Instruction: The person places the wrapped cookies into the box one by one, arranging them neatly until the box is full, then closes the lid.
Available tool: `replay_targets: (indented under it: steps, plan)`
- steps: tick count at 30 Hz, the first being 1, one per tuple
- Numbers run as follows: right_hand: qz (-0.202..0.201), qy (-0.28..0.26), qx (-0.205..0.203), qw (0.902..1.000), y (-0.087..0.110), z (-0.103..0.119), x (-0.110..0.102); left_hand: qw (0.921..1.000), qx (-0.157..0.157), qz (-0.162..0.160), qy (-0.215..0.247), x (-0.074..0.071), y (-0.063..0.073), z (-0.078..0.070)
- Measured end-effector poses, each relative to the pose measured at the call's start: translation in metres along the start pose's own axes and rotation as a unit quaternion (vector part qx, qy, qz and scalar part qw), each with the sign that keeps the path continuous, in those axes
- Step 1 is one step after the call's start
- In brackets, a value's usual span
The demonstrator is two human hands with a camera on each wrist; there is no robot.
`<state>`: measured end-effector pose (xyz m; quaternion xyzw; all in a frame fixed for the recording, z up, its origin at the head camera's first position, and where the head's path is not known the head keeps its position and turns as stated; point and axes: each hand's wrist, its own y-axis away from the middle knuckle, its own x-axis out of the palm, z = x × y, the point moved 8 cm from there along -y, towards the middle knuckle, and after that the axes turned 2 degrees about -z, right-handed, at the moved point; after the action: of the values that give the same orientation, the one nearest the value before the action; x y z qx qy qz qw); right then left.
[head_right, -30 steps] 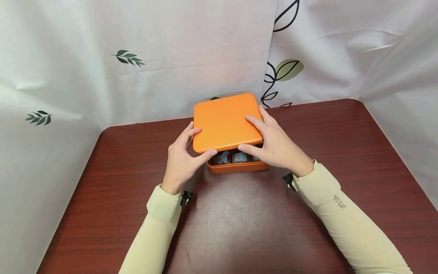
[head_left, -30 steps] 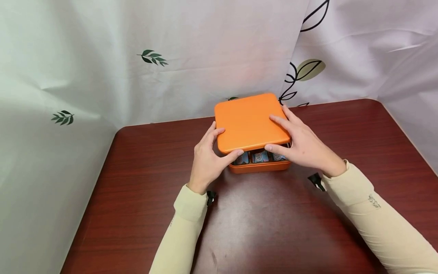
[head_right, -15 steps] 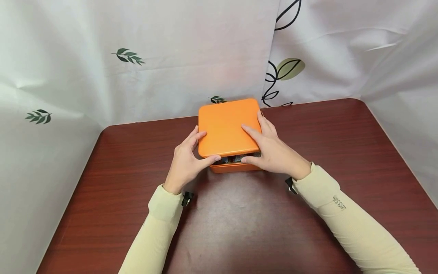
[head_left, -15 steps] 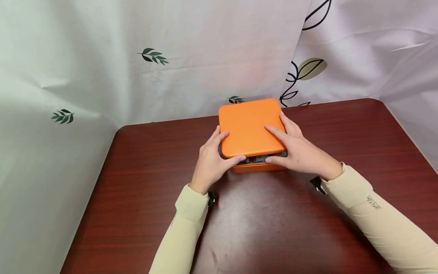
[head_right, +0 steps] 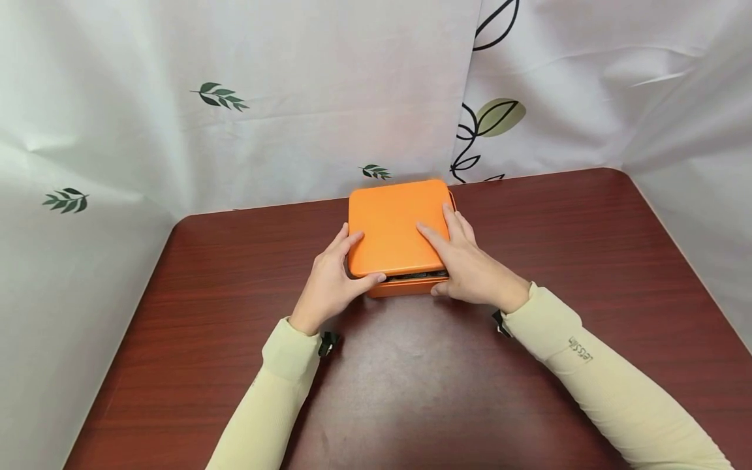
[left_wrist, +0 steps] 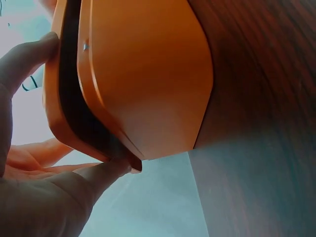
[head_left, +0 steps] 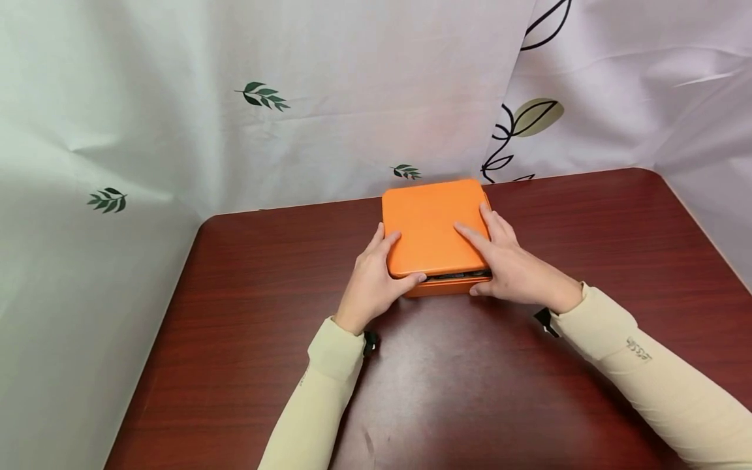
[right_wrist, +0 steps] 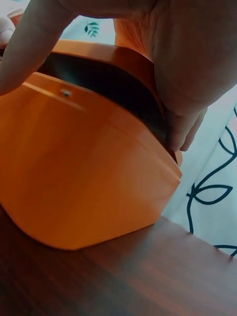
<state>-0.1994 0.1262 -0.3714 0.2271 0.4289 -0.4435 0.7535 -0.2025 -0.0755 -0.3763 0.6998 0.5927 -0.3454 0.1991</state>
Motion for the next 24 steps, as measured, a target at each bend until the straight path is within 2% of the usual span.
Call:
replay_targets:
  steps: [11, 24]
  plan:
    - [-0.005, 0.01, -0.011, 0.9999, 0.005, -0.005, 0.002, 0.9989, -0.001, 0.029, -0.037, 0.012, 0.0, 0.001]
    - [-0.006, 0.022, -0.015, 0.9996, 0.011, -0.004, 0.006, 0.9965, 0.012, 0.041, -0.071, 0.013, 0.002, -0.001]
